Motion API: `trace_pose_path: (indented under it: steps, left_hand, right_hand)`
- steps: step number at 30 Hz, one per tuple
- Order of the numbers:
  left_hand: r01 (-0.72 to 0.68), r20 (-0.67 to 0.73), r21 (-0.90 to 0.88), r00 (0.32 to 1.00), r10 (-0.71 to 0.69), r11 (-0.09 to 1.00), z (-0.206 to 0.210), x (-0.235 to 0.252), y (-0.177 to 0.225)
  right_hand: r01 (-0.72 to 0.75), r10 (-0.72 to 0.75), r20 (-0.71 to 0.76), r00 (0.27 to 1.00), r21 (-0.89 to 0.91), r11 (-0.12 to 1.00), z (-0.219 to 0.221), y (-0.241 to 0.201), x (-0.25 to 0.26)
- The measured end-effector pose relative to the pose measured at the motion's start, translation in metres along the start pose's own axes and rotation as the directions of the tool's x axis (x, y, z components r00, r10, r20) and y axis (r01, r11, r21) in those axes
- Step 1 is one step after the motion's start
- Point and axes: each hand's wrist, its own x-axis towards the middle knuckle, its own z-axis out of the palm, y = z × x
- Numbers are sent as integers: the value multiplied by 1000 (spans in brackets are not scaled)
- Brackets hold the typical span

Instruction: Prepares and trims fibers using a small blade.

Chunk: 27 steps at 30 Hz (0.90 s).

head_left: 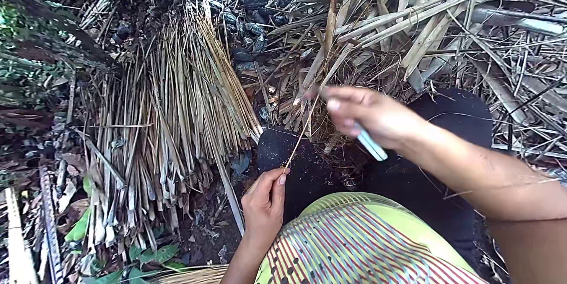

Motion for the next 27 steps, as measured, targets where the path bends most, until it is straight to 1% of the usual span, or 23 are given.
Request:
trace_pose_path:
  steps: [2, 3, 4, 5, 6, 7, 8, 9, 10, 12, 13, 14, 16, 17, 18, 19, 21, 22, 23, 24, 26, 27]
  left_hand:
    - [13, -2, 2, 1000, -13, 1000, 0, -1, -1]
    - [21, -3, 3, 1000, -21, 1000, 0, 0, -2]
    - [29, -1, 0, 1000, -29, 1000, 1, 1, -2]
    - [38, 3, -6, 999, -38, 999, 1, 3, -1]
    - [42, 5, -16, 999, -42, 999, 1, 4, 0]
    - [43, 2, -34, 999, -43, 999, 2, 6, 1]
    - [41, 0, -52, 999, -41, 998, 3, 6, 2]
    - [41, 2, -72, 999, -41, 997, 2, 7, 2]
    - [47, 10, -85, 999, -47, 995, 1, 7, 2]
    - [78, 30, -95, 997, -75, 992, -3, 5, 2]
    - [92, 40, -102, 995, -88, 990, -4, 5, 2]
    - [104, 48, -111, 994, -99, 988, -4, 4, 1]
    - [122, 52, -125, 992, -116, 985, -5, 4, 0]
    - [128, 52, -128, 991, -122, 984, -4, 5, 0]
    - [131, 52, -125, 991, -126, 983, -4, 6, 0]
    - [131, 51, -121, 991, -126, 984, -3, 7, 0]
    - [116, 46, -118, 993, -111, 986, -1, 9, 1]
    - [108, 44, -112, 994, -103, 988, -1, 9, 1]
    - [105, 46, -103, 994, -101, 989, -2, 9, 1]
    - [106, 50, -97, 994, -102, 990, -3, 9, 1]
    - [111, 56, -93, 993, -106, 990, -7, 7, 0]
    - [111, 53, -91, 993, -107, 990, -9, 6, -1]
  right_hand:
    - [118, -117, -110, 987, 3, 993, -9, -14, 5]
    - [128, -127, -116, 985, -2, 992, -5, -16, 2]
    - [89, -89, -85, 992, -5, 996, 3, -12, -4]
    - [15, -15, -5, 1000, 4, 1000, 14, -2, -10]
    - [-84, 82, 102, 991, 13, 996, 25, 11, -15]
    - [-185, 180, 201, 963, 5, 983, 35, 23, -17]
    - [-265, 258, 270, 928, -11, 964, 42, 31, -18]
    - [-307, 300, 300, 906, -22, 951, 44, 34, -16]
    - [-298, 291, 276, 916, -18, 954, 41, 32, -13]
    - [-150, 144, 159, 977, 24, 988, 24, 22, -2]
    - [-62, 58, 79, 995, 46, 997, 14, 16, 5]
    - [-12, 11, 16, 1000, 73, 997, 5, 9, 10]
    - [31, -24, -67, 997, 106, 994, 0, 0, 11]
    - [17, -12, -59, 998, 97, 995, 5, 1, 6]
    - [-29, 29, -5, 1000, 80, 996, 13, 7, -1]
    - [-102, 97, 88, 991, 56, 993, 23, 17, -7]
    - [-244, 234, 264, 936, 7, 970, 42, 38, -13]
    - [-282, 269, 311, 912, -2, 959, 46, 43, -12]
    - [-283, 268, 301, 915, 6, 959, 46, 44, -10]
    - [-246, 233, 259, 937, 20, 969, 40, 39, -6]
    - [-105, 98, 108, 989, 59, 993, 20, 24, 6]
    - [-40, 38, 18, 999, 81, 996, 9, 15, 13]
